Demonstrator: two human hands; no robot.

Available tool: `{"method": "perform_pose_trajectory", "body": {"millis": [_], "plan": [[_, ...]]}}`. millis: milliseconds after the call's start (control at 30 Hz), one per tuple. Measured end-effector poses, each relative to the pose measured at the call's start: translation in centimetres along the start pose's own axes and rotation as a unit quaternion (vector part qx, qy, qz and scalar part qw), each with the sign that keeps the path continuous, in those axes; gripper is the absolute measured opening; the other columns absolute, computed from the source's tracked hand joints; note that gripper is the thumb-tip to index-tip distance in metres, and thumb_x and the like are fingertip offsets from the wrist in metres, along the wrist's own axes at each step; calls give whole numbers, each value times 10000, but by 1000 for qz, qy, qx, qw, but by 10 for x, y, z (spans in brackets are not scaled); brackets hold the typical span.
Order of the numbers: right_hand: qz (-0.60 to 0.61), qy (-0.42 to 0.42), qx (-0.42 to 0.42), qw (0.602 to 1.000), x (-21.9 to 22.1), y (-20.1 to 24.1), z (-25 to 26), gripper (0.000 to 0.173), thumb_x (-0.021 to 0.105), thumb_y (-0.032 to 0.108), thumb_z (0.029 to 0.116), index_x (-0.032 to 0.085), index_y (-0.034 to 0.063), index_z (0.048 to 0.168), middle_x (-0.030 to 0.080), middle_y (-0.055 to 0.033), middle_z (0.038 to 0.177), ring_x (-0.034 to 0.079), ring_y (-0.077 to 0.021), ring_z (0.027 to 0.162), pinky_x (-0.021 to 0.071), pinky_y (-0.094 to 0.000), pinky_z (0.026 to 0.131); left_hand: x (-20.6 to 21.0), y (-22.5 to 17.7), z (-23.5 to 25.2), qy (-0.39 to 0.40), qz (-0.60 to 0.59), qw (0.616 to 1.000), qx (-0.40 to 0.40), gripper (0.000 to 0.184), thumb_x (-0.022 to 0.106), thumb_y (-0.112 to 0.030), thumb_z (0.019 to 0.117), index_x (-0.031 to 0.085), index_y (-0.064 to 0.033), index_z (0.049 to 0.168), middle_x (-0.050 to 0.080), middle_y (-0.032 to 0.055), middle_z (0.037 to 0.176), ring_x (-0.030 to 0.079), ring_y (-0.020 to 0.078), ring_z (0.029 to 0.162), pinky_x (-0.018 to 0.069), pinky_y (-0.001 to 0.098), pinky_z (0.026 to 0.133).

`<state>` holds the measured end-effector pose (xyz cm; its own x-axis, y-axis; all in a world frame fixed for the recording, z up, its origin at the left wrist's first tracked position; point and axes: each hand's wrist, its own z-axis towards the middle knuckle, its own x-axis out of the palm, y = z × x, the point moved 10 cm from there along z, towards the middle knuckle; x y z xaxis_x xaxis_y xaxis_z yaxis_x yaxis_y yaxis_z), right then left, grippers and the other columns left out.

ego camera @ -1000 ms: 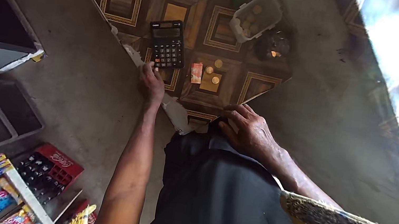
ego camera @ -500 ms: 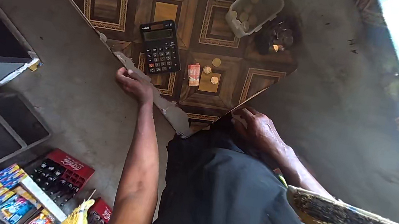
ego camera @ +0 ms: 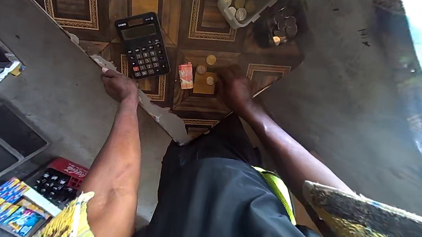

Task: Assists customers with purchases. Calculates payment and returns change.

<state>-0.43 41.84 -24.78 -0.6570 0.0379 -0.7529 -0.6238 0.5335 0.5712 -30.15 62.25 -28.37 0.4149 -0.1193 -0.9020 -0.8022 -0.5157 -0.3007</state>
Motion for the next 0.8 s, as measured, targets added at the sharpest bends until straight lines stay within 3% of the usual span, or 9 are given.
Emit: {"method": "perform_pose_trajectory", "body": {"millis": [133, 367, 467, 533, 567, 633, 700, 733, 800], "plan": [[-67, 60, -4, 996, 16, 25, 27, 349, 566, 141, 1030, 636, 120, 1372, 648, -240, 1243, 683, -420, 1074, 585, -553, 863, 10, -3, -2, 46, 25, 998, 41, 620, 156, -375, 1131, 436, 49, 1488, 544, 278, 1448, 540, 383, 1354, 426, 512, 1124], [-80, 155, -14, 985, 22, 45, 49, 332, 513, 113, 1042, 638, 157, 1346, 658, -216, 1212, 692, -416, 979, 564, -576, 769, -1, -12, -9, 15, -1, 999, 36, 525, 214, -257, 1130, 525, 74, 1394, 601, 250, 1381, 580, 325, 1306, 443, 438, 1095], [-58, 141, -11, 988, 12, 42, 53, 284, 535, 144, 1040, 666, 102, 1288, 665, -205, 1186, 686, -395, 1030, 569, -557, 832, -1, -13, -9, 8, 1, 999, 41, 510, 227, -249, 1132, 546, 72, 1366, 615, 243, 1356, 596, 317, 1277, 456, 436, 1080], [43, 103, 3, 994, -6, 32, 43, 244, 574, 108, 1013, 698, 33, 1210, 686, -200, 1155, 688, -370, 1054, 563, -546, 898, -1, -14, -8, 7, 6, 999, 47, 508, 229, -244, 1134, 542, 78, 1371, 615, 247, 1355, 598, 319, 1276, 458, 433, 1078], [127, 78, 17, 989, -20, 22, 32, 193, 618, 82, 981, 699, -4, 1135, 699, -195, 1071, 696, -346, 980, 569, -531, 861, -2, -15, -9, 9, 12, 999, 48, 507, 229, -242, 1133, 537, 79, 1376, 615, 246, 1357, 599, 316, 1278, 459, 430, 1081], [296, 31, 40, 954, -53, -6, -2, 184, 658, 91, 979, 635, -3, 1136, 685, -146, 918, 676, -240, 744, 591, -421, 663, -2, -15, -9, 9, 9, 999, 42, 510, 233, -249, 1131, 545, 74, 1373, 624, 241, 1346, 604, 314, 1271, 463, 432, 1075], [437, 23, 101, 894, -83, -36, -33, 374, 601, 138, 1021, 542, 72, 1384, 698, -100, 1022, 675, -168, 767, 600, -357, 675, -2, -13, -8, 11, 3, 999, 36, 511, 235, -256, 1131, 544, 70, 1375, 627, 239, 1340, 607, 315, 1265, 467, 439, 1069], [499, -1, 135, 856, -95, -52, -40, 376, 578, 139, 1022, 550, 96, 1394, 698, -74, 1038, 681, -153, 788, 615, -366, 711, -3, -13, -8, 14, 1, 999, 35, 508, 242, -256, 1129, 542, 70, 1378, 626, 239, 1342, 607, 314, 1266, 469, 442, 1066], [592, -59, 170, 786, -114, -76, -41, 254, 485, 120, 1023, 588, 95, 1254, 654, -14, 924, 660, -137, 750, 618, -387, 729, -3, -14, -9, 20, -3, 999, 32, 495, 261, -251, 1128, 535, 68, 1388, 619, 240, 1356, 599, 315, 1281, 464, 444, 1075]]}}
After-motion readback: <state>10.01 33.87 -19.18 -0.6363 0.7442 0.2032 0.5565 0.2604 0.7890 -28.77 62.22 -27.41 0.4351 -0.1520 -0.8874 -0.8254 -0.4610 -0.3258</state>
